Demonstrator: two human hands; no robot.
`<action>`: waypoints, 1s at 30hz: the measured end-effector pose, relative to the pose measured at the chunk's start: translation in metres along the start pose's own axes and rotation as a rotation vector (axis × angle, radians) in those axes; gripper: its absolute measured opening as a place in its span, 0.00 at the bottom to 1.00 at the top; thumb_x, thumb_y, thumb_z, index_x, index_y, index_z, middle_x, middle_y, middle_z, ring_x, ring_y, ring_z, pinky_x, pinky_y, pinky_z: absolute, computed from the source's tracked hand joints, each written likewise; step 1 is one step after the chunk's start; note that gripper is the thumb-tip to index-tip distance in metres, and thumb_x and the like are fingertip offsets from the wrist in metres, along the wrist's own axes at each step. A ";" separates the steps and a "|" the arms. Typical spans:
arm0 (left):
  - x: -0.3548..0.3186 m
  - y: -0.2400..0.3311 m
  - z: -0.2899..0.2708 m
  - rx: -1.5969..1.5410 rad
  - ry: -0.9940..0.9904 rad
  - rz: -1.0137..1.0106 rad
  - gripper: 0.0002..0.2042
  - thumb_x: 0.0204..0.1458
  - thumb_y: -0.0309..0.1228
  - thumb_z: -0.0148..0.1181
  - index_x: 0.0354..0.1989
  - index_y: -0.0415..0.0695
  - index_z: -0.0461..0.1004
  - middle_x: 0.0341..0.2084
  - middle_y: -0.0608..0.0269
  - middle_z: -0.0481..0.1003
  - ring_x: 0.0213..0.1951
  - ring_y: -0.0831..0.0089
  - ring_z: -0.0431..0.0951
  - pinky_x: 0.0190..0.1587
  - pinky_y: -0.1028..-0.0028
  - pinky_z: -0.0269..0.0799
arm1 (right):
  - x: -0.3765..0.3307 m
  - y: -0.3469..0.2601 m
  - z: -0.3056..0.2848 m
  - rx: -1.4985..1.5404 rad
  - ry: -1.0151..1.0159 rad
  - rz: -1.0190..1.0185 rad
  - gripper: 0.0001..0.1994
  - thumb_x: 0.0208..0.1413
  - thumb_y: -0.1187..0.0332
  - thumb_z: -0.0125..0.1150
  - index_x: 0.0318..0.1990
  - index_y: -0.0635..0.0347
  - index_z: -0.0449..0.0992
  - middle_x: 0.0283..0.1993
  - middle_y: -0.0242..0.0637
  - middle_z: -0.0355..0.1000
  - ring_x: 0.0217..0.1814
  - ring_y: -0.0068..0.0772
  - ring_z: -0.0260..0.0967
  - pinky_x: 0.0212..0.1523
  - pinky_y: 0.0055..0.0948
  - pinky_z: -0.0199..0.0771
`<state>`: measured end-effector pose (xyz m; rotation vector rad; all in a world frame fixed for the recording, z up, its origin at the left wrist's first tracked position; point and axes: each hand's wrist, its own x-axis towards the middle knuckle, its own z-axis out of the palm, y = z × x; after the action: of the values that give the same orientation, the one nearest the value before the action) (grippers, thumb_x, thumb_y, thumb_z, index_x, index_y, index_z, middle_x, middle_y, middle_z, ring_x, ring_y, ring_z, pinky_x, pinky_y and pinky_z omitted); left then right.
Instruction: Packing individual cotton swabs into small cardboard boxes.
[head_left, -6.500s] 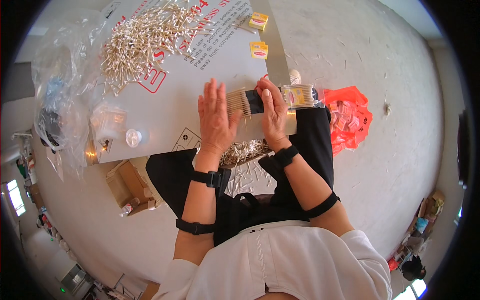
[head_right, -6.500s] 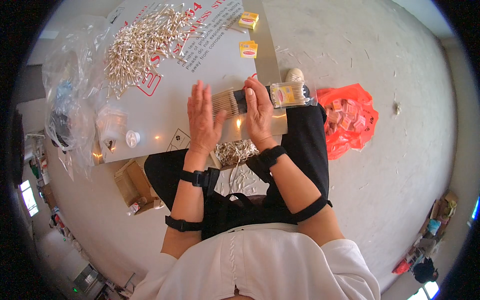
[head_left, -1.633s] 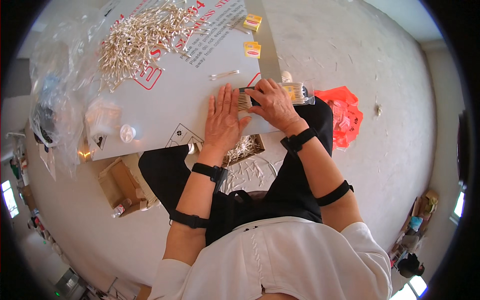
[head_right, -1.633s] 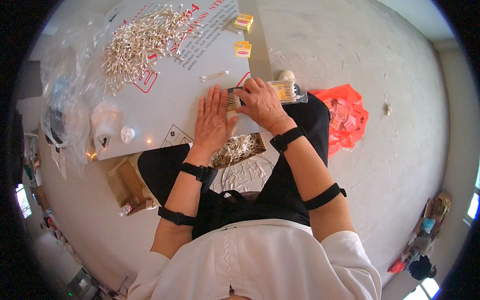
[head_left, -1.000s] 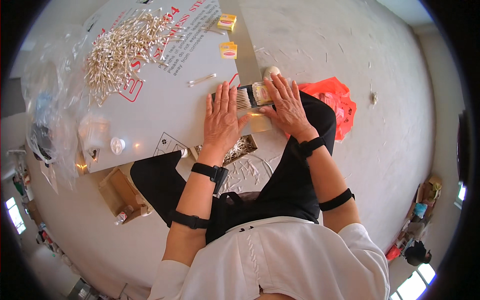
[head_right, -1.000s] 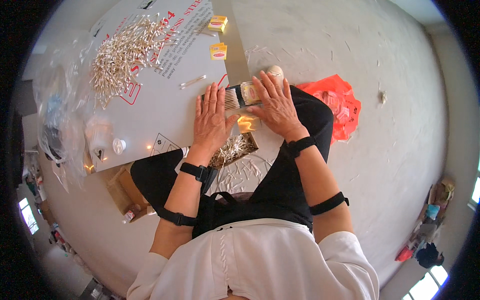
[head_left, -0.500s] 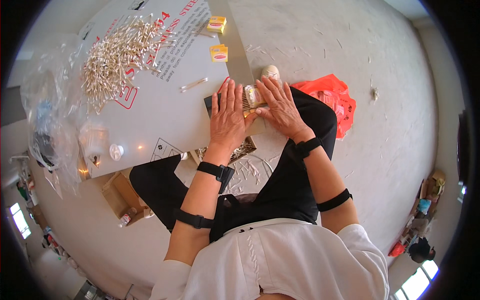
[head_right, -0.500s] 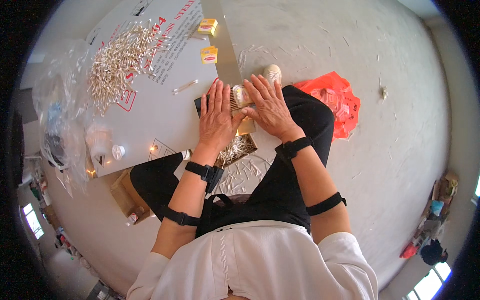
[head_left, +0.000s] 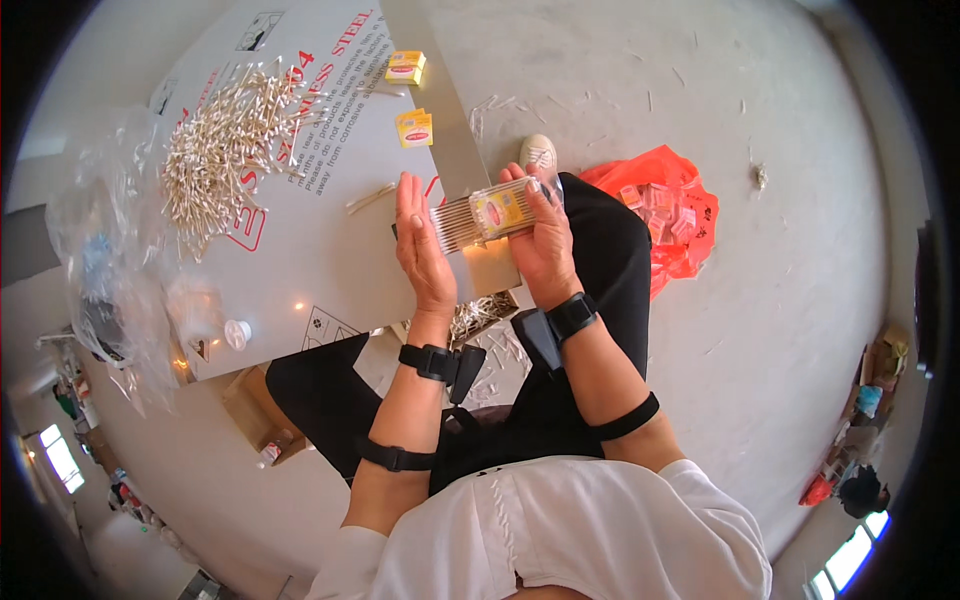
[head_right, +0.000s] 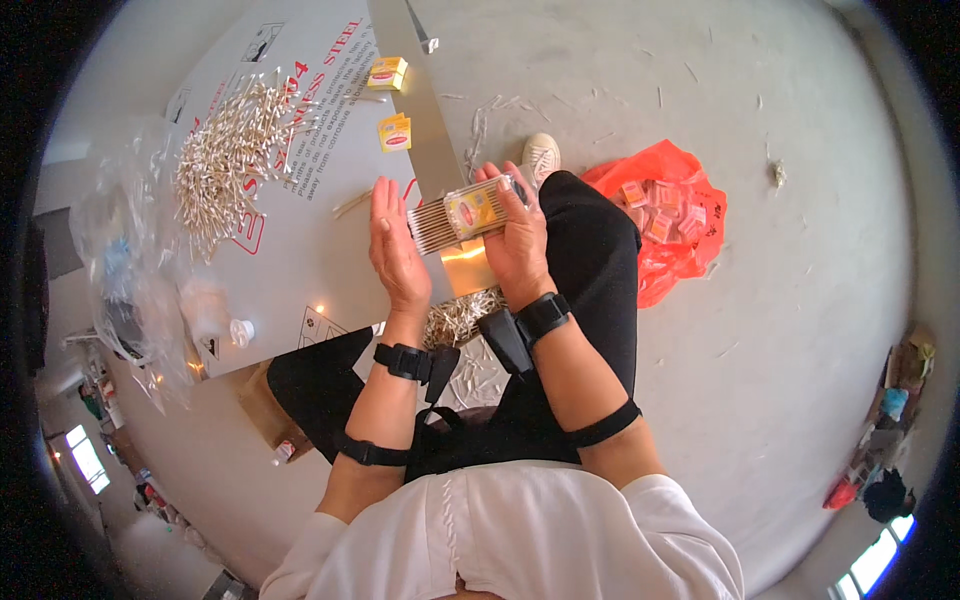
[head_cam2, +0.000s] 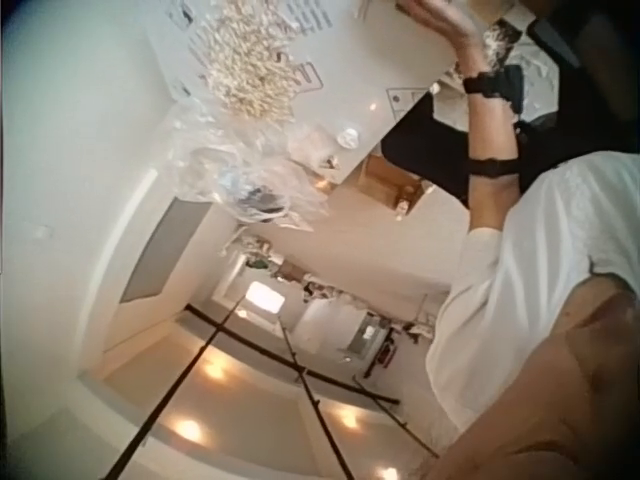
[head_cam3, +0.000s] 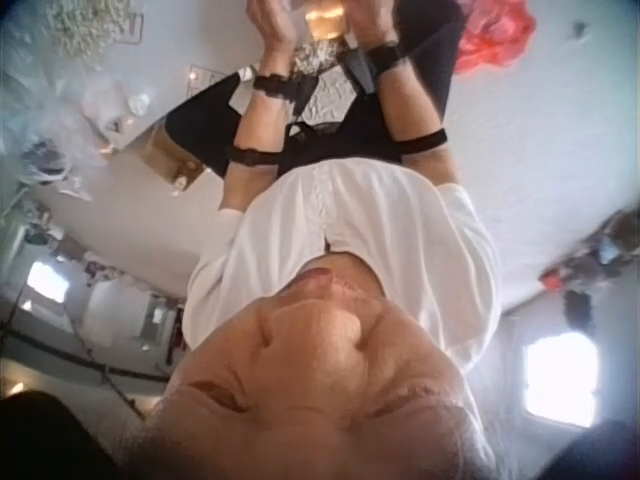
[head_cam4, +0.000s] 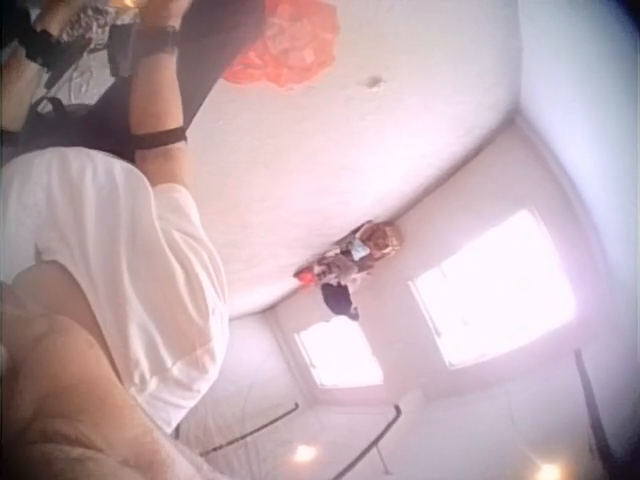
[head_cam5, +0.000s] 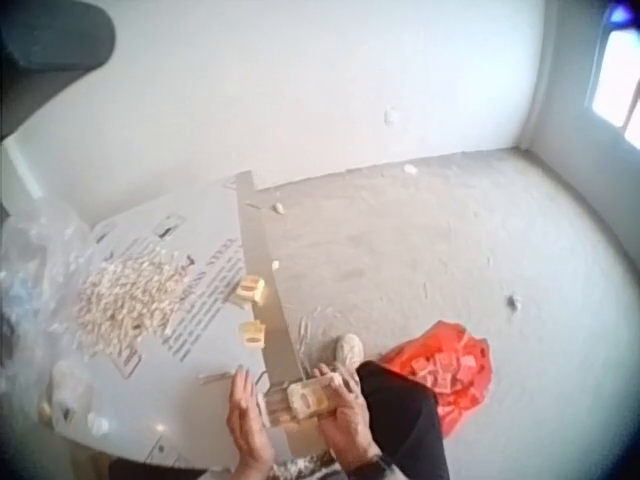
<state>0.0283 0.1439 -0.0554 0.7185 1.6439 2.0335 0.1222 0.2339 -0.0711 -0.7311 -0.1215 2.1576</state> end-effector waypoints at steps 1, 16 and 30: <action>0.000 -0.001 0.003 0.002 -0.008 -0.001 0.34 0.65 0.49 0.37 0.69 0.32 0.45 0.69 0.47 0.48 0.71 0.56 0.46 0.71 0.58 0.37 | 0.001 0.001 0.000 -0.029 0.017 -0.015 0.27 0.60 0.74 0.57 0.65 0.64 0.55 0.59 0.45 0.68 0.61 0.41 0.67 0.62 0.41 0.66; 0.003 -0.011 0.059 0.014 -0.041 -0.003 0.37 0.64 0.54 0.35 0.68 0.32 0.48 0.68 0.48 0.50 0.70 0.57 0.49 0.71 0.59 0.39 | 0.000 0.007 0.003 0.067 0.035 0.006 0.24 0.56 0.77 0.60 0.60 0.64 0.62 0.57 0.44 0.70 0.60 0.37 0.67 0.60 0.39 0.68; 0.012 -0.005 0.060 -0.212 -0.118 -0.100 0.34 0.64 0.52 0.38 0.67 0.33 0.51 0.68 0.50 0.51 0.70 0.59 0.47 0.71 0.61 0.38 | 0.000 0.006 0.007 0.076 0.041 0.016 0.24 0.53 0.82 0.59 0.58 0.65 0.63 0.56 0.45 0.70 0.58 0.38 0.69 0.59 0.36 0.70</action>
<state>0.0570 0.1972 -0.0488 0.6542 1.3474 2.0150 0.1142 0.2314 -0.0669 -0.7342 -0.0125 2.1487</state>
